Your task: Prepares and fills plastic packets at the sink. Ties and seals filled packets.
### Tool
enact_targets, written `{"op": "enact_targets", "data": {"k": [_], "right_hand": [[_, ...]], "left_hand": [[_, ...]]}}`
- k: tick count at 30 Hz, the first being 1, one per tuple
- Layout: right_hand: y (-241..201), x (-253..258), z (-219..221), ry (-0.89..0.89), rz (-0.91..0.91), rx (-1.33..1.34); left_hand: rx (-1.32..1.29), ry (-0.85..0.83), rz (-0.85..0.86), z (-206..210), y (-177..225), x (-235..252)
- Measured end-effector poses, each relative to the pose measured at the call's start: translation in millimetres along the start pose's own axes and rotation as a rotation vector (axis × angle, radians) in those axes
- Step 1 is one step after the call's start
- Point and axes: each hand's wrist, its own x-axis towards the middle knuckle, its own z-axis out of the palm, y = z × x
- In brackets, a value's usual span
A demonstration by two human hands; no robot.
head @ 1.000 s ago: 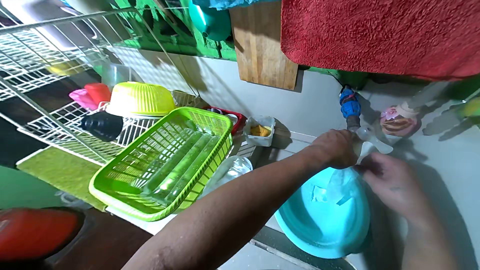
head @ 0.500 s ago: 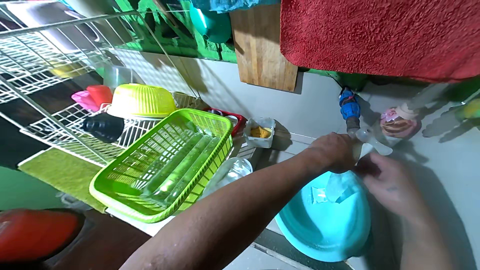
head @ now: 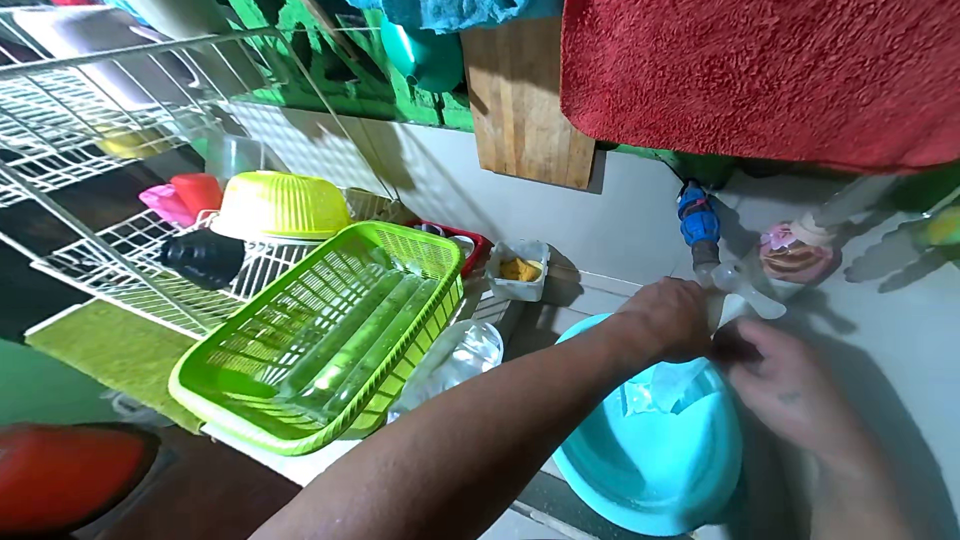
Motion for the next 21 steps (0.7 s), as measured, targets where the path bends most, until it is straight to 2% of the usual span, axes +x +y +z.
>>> {"op": "enact_targets", "data": {"k": [21], "right_hand": [[4.9,-3.6,0.8,-0.002,-0.047,-0.035]], "left_hand": [[-0.169,0.135,0.019,25.6,-8.3,-4.4]]}}
